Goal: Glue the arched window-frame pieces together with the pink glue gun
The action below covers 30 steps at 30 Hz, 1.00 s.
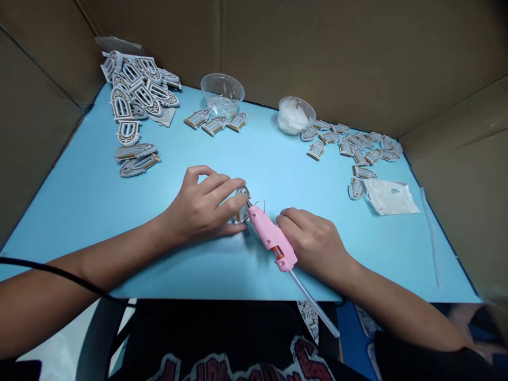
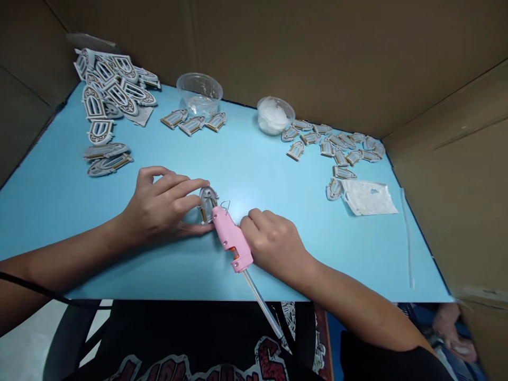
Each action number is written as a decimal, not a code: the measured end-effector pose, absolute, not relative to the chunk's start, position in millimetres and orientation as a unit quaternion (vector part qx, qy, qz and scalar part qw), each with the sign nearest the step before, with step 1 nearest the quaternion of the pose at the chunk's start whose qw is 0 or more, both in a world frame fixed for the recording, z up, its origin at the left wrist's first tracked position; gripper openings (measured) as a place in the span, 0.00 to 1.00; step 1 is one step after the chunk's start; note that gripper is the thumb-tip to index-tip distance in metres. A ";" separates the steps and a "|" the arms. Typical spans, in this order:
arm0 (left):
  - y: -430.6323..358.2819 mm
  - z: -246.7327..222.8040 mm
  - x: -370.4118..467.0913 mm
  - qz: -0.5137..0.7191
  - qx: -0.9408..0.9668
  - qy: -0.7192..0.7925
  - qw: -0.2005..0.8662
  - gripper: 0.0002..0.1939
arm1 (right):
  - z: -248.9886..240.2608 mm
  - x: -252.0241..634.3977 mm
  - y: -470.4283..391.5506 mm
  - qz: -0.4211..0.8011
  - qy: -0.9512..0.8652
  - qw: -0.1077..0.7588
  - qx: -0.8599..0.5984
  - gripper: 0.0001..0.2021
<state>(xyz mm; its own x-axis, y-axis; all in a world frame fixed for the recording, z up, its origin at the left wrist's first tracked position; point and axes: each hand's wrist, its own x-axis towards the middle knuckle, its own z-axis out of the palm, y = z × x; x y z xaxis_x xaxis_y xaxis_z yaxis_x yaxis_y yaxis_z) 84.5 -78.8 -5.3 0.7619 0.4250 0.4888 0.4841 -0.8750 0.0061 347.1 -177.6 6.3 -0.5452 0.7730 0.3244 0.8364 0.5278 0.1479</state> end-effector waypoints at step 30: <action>-57.9 -16.1 76.5 -0.126 -0.904 -0.268 -0.309 0.32 | 5.0 363.9 -164.6 -0.065 -0.823 0.119 -0.552 0.09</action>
